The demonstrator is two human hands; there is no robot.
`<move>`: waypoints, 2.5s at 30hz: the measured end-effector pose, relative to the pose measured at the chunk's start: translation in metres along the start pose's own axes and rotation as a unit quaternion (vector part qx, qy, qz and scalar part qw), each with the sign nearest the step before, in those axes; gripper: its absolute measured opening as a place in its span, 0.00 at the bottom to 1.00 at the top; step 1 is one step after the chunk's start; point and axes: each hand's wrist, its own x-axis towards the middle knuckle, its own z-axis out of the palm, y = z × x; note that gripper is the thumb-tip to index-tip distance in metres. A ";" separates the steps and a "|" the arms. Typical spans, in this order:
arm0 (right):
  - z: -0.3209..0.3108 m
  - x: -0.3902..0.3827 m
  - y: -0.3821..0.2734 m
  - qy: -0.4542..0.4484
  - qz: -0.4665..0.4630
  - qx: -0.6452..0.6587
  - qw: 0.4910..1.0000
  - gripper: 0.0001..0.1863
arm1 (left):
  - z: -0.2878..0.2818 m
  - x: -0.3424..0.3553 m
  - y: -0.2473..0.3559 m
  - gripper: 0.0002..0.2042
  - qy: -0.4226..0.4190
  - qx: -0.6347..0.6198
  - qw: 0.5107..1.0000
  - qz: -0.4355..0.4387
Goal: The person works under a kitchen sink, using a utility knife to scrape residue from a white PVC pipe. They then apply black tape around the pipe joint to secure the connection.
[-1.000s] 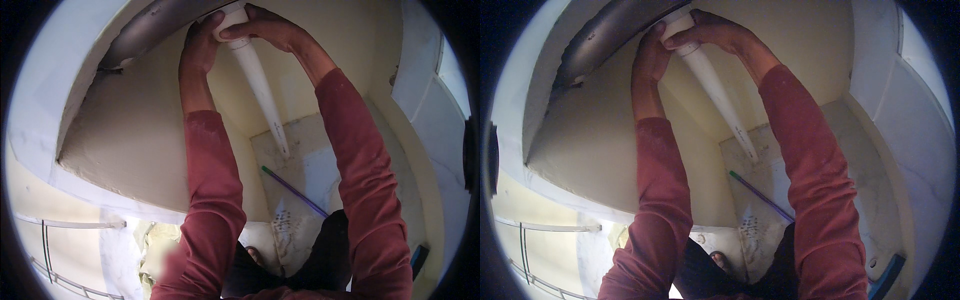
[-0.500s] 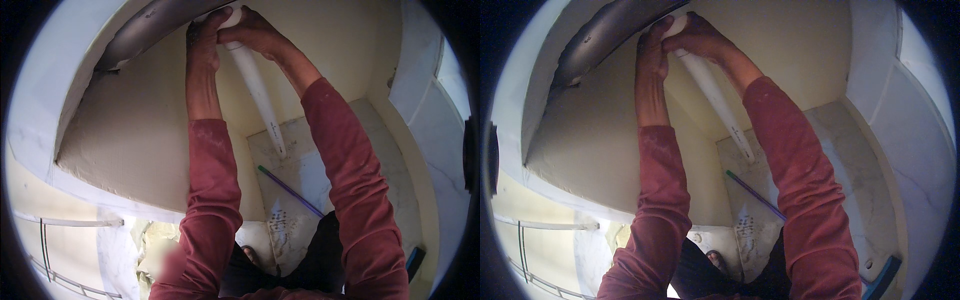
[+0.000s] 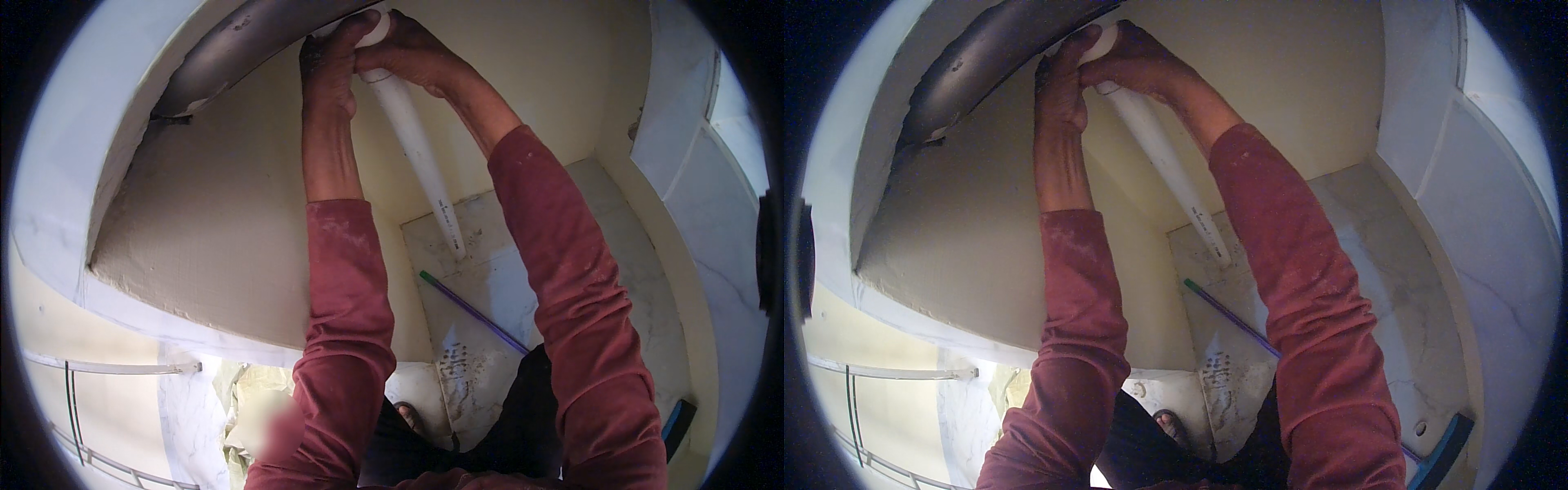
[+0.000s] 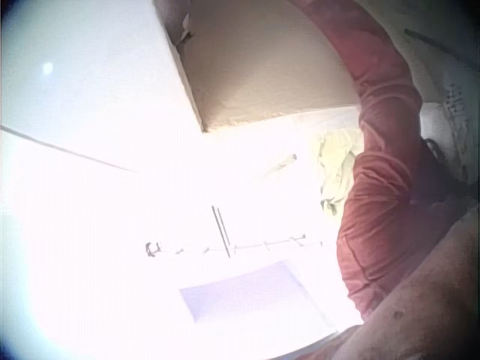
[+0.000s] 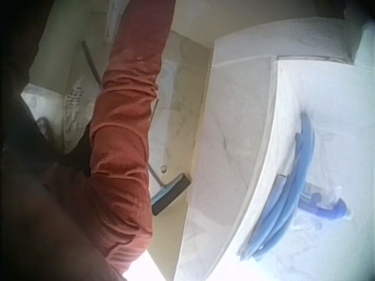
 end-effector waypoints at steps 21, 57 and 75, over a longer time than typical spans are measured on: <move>0.000 -0.021 -0.030 0.185 -0.117 -0.224 0.949 0.18 | 0.011 -0.024 -0.018 0.25 0.000 0.006 0.996 0.089; 0.004 -0.003 -0.057 0.002 0.034 0.105 0.994 0.23 | 0.007 -0.020 -0.027 0.30 -0.015 -0.046 0.997 0.064; -0.003 0.000 -0.050 -0.025 0.023 0.129 0.991 0.48 | 0.008 -0.022 -0.014 0.23 -0.036 -0.003 0.996 0.080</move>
